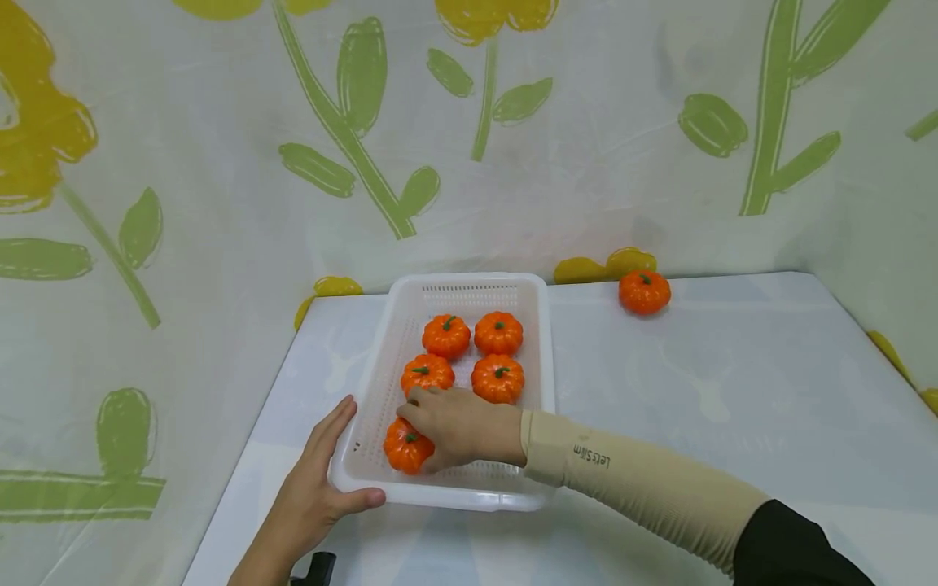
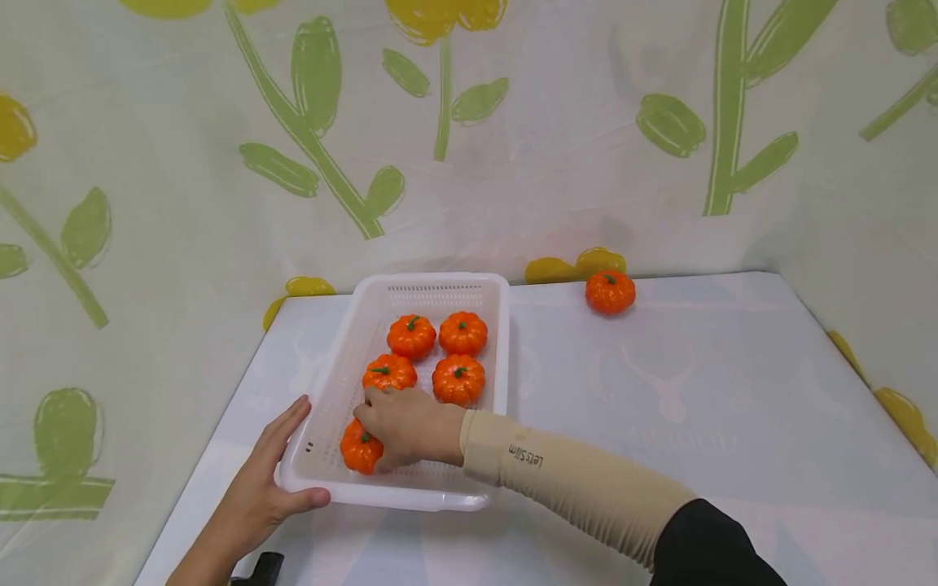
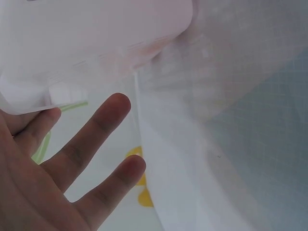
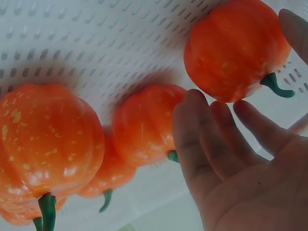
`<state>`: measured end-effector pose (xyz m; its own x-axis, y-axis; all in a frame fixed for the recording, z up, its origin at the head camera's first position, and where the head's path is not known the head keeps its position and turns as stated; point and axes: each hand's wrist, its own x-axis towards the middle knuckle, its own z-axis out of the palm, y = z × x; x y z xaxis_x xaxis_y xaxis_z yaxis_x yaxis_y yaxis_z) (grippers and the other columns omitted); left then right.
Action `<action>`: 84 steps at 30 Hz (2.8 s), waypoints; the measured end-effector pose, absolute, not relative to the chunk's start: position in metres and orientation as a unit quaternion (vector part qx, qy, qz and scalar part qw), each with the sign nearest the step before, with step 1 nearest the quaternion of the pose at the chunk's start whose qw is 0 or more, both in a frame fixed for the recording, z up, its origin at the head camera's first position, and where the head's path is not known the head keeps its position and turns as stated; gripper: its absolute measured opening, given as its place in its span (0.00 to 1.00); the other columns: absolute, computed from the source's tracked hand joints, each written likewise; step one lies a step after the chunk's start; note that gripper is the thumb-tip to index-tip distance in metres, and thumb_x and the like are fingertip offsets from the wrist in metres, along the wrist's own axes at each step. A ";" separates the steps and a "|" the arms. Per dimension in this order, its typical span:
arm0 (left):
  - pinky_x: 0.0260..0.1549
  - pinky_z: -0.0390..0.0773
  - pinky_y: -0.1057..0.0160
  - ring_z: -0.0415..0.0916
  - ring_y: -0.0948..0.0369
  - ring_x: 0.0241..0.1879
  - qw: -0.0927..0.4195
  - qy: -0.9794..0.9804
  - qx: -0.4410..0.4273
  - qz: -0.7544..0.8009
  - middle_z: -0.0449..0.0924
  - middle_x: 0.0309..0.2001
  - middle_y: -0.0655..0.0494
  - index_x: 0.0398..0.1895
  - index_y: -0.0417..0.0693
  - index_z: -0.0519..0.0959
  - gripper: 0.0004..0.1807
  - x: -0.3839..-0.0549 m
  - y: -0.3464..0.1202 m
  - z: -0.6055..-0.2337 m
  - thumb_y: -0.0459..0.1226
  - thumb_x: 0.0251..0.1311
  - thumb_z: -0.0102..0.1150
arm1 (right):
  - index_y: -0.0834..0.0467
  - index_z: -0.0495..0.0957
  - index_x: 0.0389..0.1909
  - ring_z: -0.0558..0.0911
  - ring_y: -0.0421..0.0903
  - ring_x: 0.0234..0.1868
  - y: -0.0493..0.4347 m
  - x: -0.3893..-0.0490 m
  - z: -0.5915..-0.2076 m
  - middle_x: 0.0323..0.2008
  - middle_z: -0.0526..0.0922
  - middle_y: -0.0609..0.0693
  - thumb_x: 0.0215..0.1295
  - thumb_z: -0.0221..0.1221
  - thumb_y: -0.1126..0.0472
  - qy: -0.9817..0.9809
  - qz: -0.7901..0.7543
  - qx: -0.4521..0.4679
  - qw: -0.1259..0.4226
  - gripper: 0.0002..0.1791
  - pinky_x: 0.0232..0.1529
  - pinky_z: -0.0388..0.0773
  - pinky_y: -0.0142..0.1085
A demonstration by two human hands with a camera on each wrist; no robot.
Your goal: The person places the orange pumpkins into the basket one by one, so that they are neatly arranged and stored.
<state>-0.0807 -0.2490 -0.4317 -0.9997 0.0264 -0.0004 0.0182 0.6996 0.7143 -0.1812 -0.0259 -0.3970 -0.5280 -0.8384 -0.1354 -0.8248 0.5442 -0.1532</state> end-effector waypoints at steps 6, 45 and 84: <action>0.55 0.77 0.40 0.64 0.44 0.68 0.005 0.921 0.012 0.389 0.46 0.81 0.59 0.82 0.68 0.51 0.63 -0.081 -0.249 -0.432 0.53 0.43 0.81 | 0.50 0.69 0.71 0.77 0.45 0.59 -0.024 -0.182 -0.390 0.65 0.73 0.47 0.59 0.70 0.40 0.879 -0.047 -0.460 0.113 0.42 0.60 0.78 0.41; 0.54 0.78 0.43 0.61 0.42 0.71 0.004 0.917 0.000 0.399 0.45 0.81 0.57 0.82 0.68 0.50 0.65 -0.081 -0.249 -0.432 0.54 0.42 0.82 | 0.50 0.66 0.73 0.72 0.51 0.65 0.093 -0.218 -0.353 0.70 0.67 0.51 0.64 0.69 0.47 0.897 -0.303 -0.323 -0.018 0.38 0.62 0.76 0.50; 0.55 0.77 0.42 0.60 0.41 0.71 0.004 0.914 -0.005 0.405 0.46 0.81 0.57 0.82 0.66 0.51 0.64 -0.078 -0.246 -0.433 0.51 0.42 0.83 | 0.67 0.51 0.77 0.60 0.73 0.67 0.267 -0.302 -0.430 0.72 0.52 0.75 0.69 0.63 0.47 0.948 -0.317 -0.019 -0.033 0.48 0.63 0.61 0.71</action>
